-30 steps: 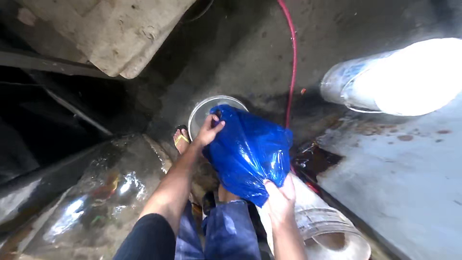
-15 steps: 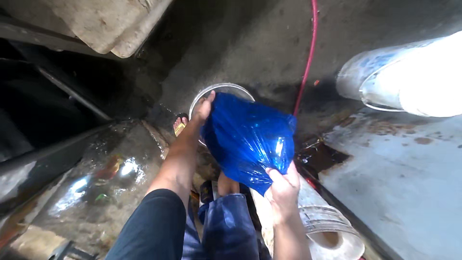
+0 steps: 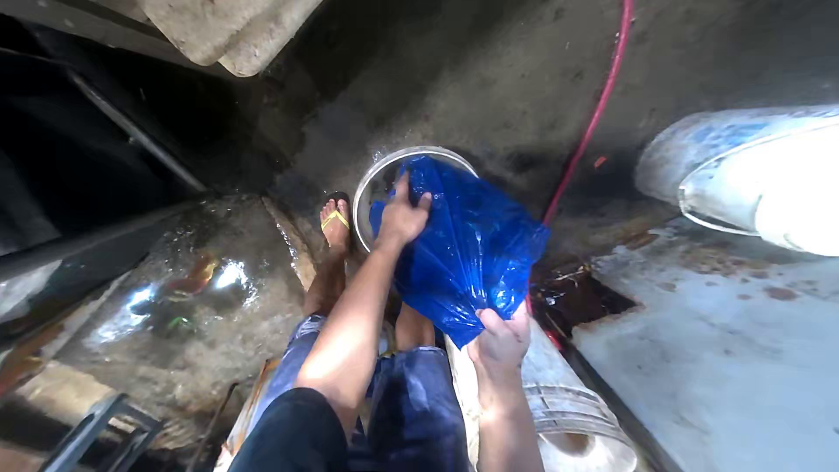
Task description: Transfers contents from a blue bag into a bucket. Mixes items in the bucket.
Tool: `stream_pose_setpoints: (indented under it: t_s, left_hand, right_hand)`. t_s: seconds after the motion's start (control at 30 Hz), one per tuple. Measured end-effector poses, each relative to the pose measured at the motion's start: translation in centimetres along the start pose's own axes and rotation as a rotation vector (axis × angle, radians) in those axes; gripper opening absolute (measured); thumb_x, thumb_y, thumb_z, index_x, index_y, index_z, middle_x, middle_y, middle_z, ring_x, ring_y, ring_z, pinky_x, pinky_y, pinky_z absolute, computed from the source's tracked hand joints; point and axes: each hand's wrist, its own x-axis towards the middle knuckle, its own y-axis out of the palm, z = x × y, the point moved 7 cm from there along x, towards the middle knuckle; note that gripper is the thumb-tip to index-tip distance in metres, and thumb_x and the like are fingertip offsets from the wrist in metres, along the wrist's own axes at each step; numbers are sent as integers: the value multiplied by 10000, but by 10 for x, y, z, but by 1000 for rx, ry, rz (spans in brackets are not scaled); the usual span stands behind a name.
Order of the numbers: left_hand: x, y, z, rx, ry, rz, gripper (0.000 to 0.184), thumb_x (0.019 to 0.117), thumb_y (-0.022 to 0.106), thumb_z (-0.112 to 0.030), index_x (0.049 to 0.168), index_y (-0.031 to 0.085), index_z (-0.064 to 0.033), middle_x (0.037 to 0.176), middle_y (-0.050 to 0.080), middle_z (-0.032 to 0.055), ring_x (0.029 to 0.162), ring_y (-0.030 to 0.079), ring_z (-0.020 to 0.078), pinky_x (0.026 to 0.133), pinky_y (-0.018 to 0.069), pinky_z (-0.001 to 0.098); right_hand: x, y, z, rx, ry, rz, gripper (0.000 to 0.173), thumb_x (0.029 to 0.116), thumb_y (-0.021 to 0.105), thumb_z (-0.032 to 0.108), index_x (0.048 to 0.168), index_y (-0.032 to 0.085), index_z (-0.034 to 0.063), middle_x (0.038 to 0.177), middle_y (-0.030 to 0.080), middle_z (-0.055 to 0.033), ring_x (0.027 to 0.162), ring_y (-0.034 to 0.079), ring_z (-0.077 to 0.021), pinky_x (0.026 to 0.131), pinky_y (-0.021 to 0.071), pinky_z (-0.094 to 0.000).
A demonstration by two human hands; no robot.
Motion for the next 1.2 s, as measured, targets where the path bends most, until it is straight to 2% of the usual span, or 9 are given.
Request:
stream_pose_setpoints:
  t_s: [0.13, 0.27, 0.4, 0.53, 0.67, 0.77, 0.83, 1.0, 1.2]
  left_hand:
    - [-17, -13, 14, -318, -15, -33, 711, 976, 681, -341, 1594, 340, -252, 1395, 616, 132, 1243, 624, 274, 1036, 522, 535]
    - [-43, -14, -23, 375, -16, -61, 771, 1017, 542, -467, 1626, 189, -156, 1021, 714, 231, 918, 709, 433, 734, 568, 650]
    - [-35, 11, -46, 401, 176, 99, 704, 1060, 376, -570, 1618, 264, -157, 1264, 678, 196, 1129, 682, 376, 941, 539, 635]
    - [-58, 2, -3, 227, 164, 11, 702, 1024, 482, -578, 1586, 354, -177, 1460, 535, 189, 1305, 557, 374, 1055, 477, 615]
    - [-106, 13, 72, -296, -236, -13, 663, 991, 612, -507, 1504, 425, -132, 1386, 593, 134, 1204, 631, 240, 987, 557, 458]
    - [-139, 48, 68, -1045, -467, 261, 520, 1074, 415, -503, 1369, 563, -101, 1159, 708, 155, 1012, 708, 279, 810, 606, 471]
    - [-141, 48, 57, -1230, -431, 275, 446, 1094, 441, -381, 1414, 472, -72, 1177, 690, 185, 1058, 699, 300, 889, 598, 478]
    - [-124, 31, 69, -1029, -505, 2, 539, 1017, 639, -241, 1480, 417, -77, 1147, 703, 187, 1007, 722, 300, 848, 622, 476]
    - [-127, 1, 89, -801, -446, -93, 535, 1048, 599, -323, 1495, 410, -97, 1198, 682, 180, 1025, 720, 279, 855, 628, 466]
  right_hand:
    - [-1, -10, -1, 56, 42, -17, 720, 666, 533, -102, 1369, 421, 1, 1140, 667, -157, 990, 710, -223, 816, 632, -441]
    - [-6, 5, 1, 45, 46, -53, 674, 669, 512, -114, 1329, 459, 7, 1120, 673, -142, 969, 714, -206, 795, 635, -416]
    - [-2, 9, 1, 15, 30, 6, 715, 690, 508, -145, 1392, 422, -41, 1165, 663, -180, 1009, 710, -232, 831, 633, -432]
    - [7, 18, -3, 45, 2, 45, 787, 690, 533, -138, 1452, 361, -36, 1225, 640, -173, 1072, 690, -216, 885, 620, -415]
    - [-10, 39, -2, 43, -43, 74, 851, 697, 576, -110, 1494, 284, -44, 1298, 592, -164, 1142, 655, -200, 947, 594, -397]
    - [-24, 59, -1, 11, -74, 116, 876, 706, 594, -77, 1508, 241, -55, 1330, 571, -173, 1185, 636, -191, 979, 579, -383]
    - [-29, 66, -5, -89, -80, 174, 908, 733, 597, -36, 1535, 174, -88, 1397, 520, -203, 1252, 593, -170, 1039, 537, -339]
    - [6, 46, -4, -324, -133, 270, 609, 892, 719, 248, 1361, 523, -88, 1228, 670, -181, 1114, 675, -205, 954, 592, -367]
    - [112, 0, -28, -489, 69, 0, 669, 972, 699, 334, 1503, 408, 50, 1310, 603, -224, 1070, 685, -302, 870, 609, -469]
